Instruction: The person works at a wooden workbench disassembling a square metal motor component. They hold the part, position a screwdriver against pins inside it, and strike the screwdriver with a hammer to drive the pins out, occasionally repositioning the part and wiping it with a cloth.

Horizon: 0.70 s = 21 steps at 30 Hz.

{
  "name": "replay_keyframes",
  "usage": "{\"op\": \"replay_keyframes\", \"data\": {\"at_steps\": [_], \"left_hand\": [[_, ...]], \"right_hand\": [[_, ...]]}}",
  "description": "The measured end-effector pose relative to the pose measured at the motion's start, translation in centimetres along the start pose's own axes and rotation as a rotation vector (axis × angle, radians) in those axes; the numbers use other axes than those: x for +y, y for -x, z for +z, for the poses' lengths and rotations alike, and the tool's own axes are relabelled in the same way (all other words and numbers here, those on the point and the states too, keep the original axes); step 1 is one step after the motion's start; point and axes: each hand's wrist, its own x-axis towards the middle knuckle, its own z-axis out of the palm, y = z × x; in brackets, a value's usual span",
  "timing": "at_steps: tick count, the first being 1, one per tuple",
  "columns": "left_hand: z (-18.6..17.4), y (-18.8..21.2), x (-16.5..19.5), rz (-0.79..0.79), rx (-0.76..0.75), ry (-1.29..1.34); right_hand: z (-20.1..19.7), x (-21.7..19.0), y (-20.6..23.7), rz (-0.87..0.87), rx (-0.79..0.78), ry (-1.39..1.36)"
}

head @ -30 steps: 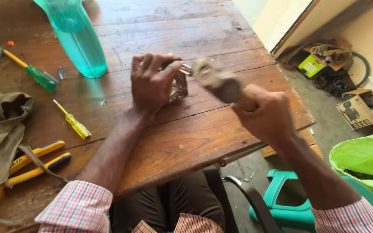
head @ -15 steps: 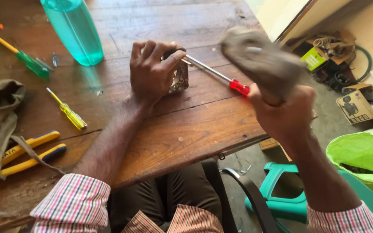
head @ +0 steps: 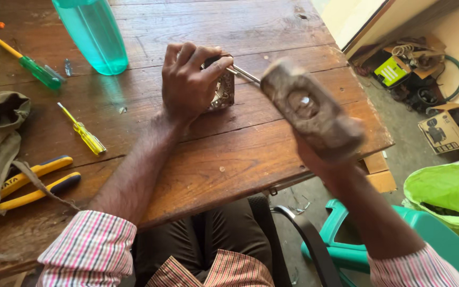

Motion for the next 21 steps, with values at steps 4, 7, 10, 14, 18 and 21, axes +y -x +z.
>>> {"op": "replay_keyframes", "data": {"at_steps": [4, 7, 10, 14, 18, 21], "left_hand": [[1.5, 0.0, -0.8, -0.059, 0.028, -0.029], [2.0, 0.0, -1.1, -0.043, 0.035, -0.019], [1.8, 0.5, -0.9, -0.006, 0.034, -0.017], [1.3, 0.7, -1.0, 0.01, -0.015, -0.032], [1.4, 0.0, -1.7, -0.132, -0.041, 0.092], [1.2, 0.0, -2.2, -0.11, -0.055, 0.066]], "right_hand": [[-0.8, -0.2, -1.9, 0.496, -0.301, -0.056], [-2.0, -0.3, -2.0, 0.518, -0.204, -0.118], [-2.0, -0.4, -1.1, 0.407, 0.068, -0.351], [-0.1, 0.1, 0.1, 0.408, -0.043, -0.27], [-0.2, 1.0, 1.0, 0.577, -0.201, -0.23], [-1.2, 0.9, 1.6, 0.657, -0.182, -0.278]]}}
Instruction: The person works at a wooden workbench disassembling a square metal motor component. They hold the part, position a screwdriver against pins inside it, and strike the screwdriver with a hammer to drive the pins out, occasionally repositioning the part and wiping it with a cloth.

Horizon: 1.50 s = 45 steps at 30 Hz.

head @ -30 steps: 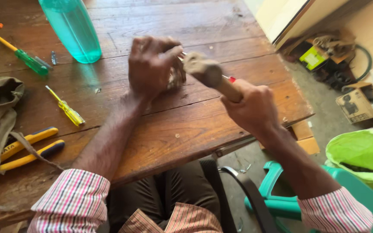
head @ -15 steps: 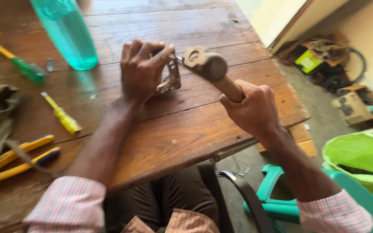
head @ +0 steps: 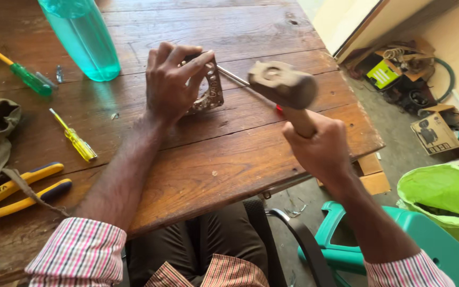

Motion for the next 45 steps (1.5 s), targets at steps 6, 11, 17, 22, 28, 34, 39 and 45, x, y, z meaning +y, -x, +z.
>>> {"op": "replay_keyframes", "data": {"at_steps": [6, 11, 17, 22, 28, 34, 39, 45], "left_hand": [[0.3, 0.5, 0.2, 0.003, -0.008, -0.061], [1.2, 0.5, 0.3, 0.113, 0.035, -0.216], [-0.1, 0.2, 0.0, 0.116, -0.085, 0.025], [-2.3, 0.4, -0.6, 0.052, -0.216, 0.278], [-0.9, 0.2, -0.3, 0.104, -0.105, 0.222], [0.1, 0.7, 1.3, 0.127, -0.02, 0.069], [0.1, 0.9, 1.3, 0.122, -0.013, 0.014], [1.3, 0.7, 0.8, 0.143, 0.041, -0.003]], "right_hand": [[-0.2, -0.4, 1.4, 0.073, -0.016, -0.039], [0.4, -0.6, 1.6, 0.064, -0.045, -0.033], [0.9, -0.9, 2.1, 0.033, -0.054, -0.007], [1.5, -0.6, 1.5, 0.085, -0.088, -0.073], [1.4, 0.0, 1.2, 0.228, -0.156, -0.139], [1.9, -0.8, 1.6, 0.108, -0.087, -0.081], [1.2, -1.9, 2.4, -0.135, 0.071, 0.004], [2.2, -1.8, 0.5, -0.265, 0.065, 0.18]]}}
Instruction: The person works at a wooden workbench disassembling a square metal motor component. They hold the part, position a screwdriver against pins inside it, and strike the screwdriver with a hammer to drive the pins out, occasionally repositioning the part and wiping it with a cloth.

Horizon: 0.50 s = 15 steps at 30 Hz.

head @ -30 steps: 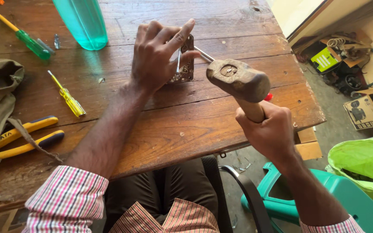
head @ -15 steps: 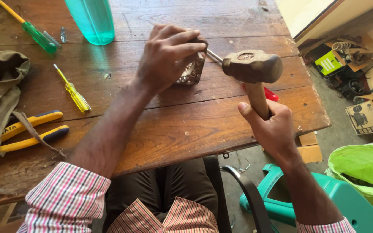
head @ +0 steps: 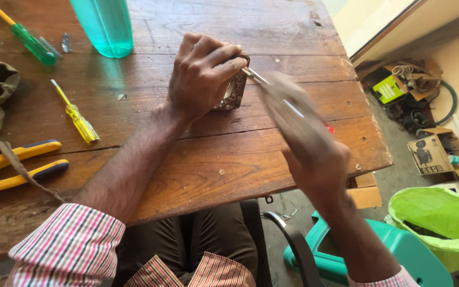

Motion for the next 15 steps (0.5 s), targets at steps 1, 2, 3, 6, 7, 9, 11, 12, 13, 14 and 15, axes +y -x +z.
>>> {"op": "replay_keyframes", "data": {"at_steps": [1, 2, 3, 6, 7, 9, 11, 12, 13, 14, 15], "left_hand": [[0.1, -0.1, -0.2, 0.014, 0.002, -0.028], [0.2, -0.2, -0.3, 0.028, 0.001, -0.052], [0.2, -0.2, -0.3, 0.016, 0.007, -0.023], [0.1, 0.0, -0.4, -0.015, 0.041, 0.0], [-0.1, 0.3, -0.2, -0.009, 0.026, -0.017], [-0.1, 0.4, 0.0, -0.004, 0.011, -0.021], [0.0, 0.3, 0.0, 0.002, 0.009, -0.025], [0.0, 0.2, -0.1, -0.008, 0.003, -0.05], [0.1, -0.1, -0.2, -0.016, 0.0, -0.084], [0.2, -0.3, -0.4, -0.021, -0.006, -0.126], [0.0, -0.4, -0.6, -0.024, -0.012, -0.063]], "right_hand": [[0.0, 0.0, -0.2, -0.01, -0.01, 0.024], [-0.2, 0.0, -0.4, 0.051, -0.039, -0.006], [-0.5, 0.0, -0.4, 0.119, -0.063, -0.036], [-1.5, -0.4, -0.3, 0.256, -0.005, -0.014], [-1.4, -0.7, 0.0, 0.311, 0.022, 0.002], [-0.5, -1.0, 0.1, 0.287, 0.166, -0.319], [0.2, -0.8, -0.1, 0.211, 0.138, -0.326], [0.6, -0.6, -0.3, 0.158, 0.03, -0.167], [0.6, -0.3, -0.5, 0.097, -0.076, -0.013], [0.5, 0.0, -0.7, 0.108, -0.089, -0.015], [0.4, 0.0, -0.6, 0.131, -0.098, -0.02]]}}
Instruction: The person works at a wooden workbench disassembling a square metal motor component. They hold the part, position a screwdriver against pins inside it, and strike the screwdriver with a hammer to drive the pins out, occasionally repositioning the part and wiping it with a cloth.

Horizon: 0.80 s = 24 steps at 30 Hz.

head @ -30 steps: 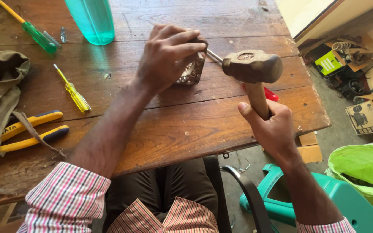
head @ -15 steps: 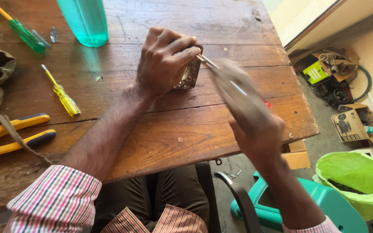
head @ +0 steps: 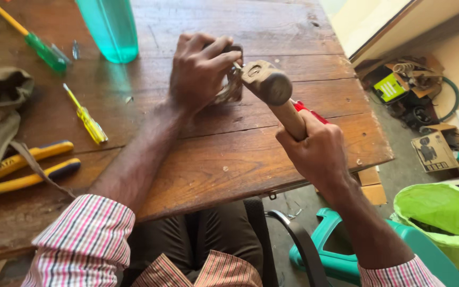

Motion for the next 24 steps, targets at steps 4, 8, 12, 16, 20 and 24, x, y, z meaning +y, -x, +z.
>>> {"op": "replay_keyframes", "data": {"at_steps": [4, 8, 12, 16, 20, 24], "left_hand": [[-0.7, 0.0, -0.2, -0.021, 0.002, 0.129], [-1.2, 0.0, 0.2, -0.014, -0.011, 0.154], [-1.2, -0.5, 0.7, -0.075, -0.018, 0.192], [-1.3, -0.7, 0.7, -0.053, -0.043, 0.205], [-1.2, -0.5, 0.7, -0.082, -0.047, 0.254], [-1.4, -0.8, 0.9, -0.117, -0.082, 0.187]], "right_hand": [[-1.7, 0.3, 0.0, -0.054, 0.122, -0.066], [-2.8, 1.6, -1.1, 0.099, 0.108, 0.145], [-3.3, 5.7, -3.4, 0.158, -0.034, 0.436], [-2.2, 8.7, -4.8, 0.29, -0.156, 0.631], [-0.8, 7.7, -5.7, 0.16, -0.129, 0.475], [2.6, 3.3, -6.2, -0.005, -0.142, -0.435]]}}
